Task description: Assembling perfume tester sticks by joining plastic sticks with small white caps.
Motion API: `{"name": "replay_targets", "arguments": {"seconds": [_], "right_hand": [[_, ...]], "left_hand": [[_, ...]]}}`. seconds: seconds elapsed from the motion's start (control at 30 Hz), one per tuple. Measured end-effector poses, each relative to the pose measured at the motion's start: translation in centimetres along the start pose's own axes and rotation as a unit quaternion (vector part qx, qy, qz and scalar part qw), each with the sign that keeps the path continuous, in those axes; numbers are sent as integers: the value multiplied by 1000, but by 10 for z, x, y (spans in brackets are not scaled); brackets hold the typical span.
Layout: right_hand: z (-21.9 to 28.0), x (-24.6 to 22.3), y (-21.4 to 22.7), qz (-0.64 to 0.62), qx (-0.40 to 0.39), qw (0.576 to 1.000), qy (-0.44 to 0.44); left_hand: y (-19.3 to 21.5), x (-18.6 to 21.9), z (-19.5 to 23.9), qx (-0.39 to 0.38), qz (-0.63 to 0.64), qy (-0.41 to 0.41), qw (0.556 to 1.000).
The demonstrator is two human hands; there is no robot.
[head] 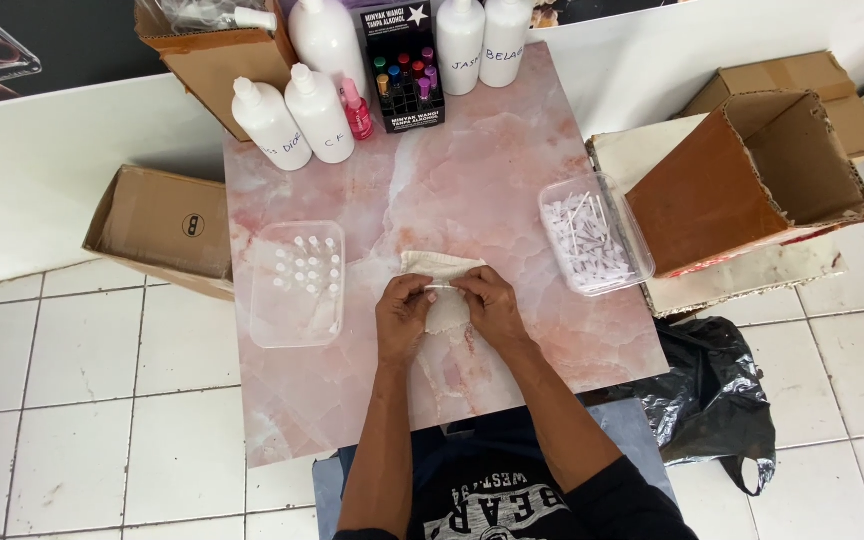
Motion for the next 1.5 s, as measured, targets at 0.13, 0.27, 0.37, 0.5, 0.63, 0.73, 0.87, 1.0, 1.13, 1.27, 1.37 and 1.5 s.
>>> {"name": "replay_targets", "arguments": {"seconds": [0.13,0.27,0.37,0.5,0.63,0.73,0.87,1.0,1.13,1.27,1.37,1.5], "right_hand": [[2,6,-4,28,13,999,14],[2,1,-1,56,20,998,23],[1,1,5,3,18,1000,-3],[2,18,4,-40,14,999,-20],[3,17,3,-50,15,998,-24],[3,19,2,-52,20,998,-25],[2,17,0,-44,23,999,-20],[1,11,2,-28,16,999,-8],[0,5,1,-32,16,999,-12],[0,-1,3,-27,10,1000,-7],[0,1,4,-39,7,999,-8],[2,10,5,-87,0,996,-23]], "left_hand": [[1,-5,0,2,-4,-4,1000],[-1,1,1,-7,-23,1,1000],[-3,0,2,-10,-31,25,999],[-1,-7,0,-2,-50,69,996],[-2,-4,-1,2,-73,78,994],[-3,0,0,7,-5,42,999],[-1,-11,0,-9,-11,-4,1000],[2,-9,0,-27,46,54,997],[0,5,1,-30,50,15,998],[-2,2,-1,-35,31,19,999],[-3,-2,-2,-25,50,44,997],[2,-10,-3,-25,63,69,995]]}}
Point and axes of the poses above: each hand's wrist, its own z-axis away from the middle knuckle, its own y-axis out of the back of the hand, x = y × z, the point moved 1 cm from there along -z, towards the middle knuckle, and after that the axes turned 6 degrees about -x, right-handed, at the moved point
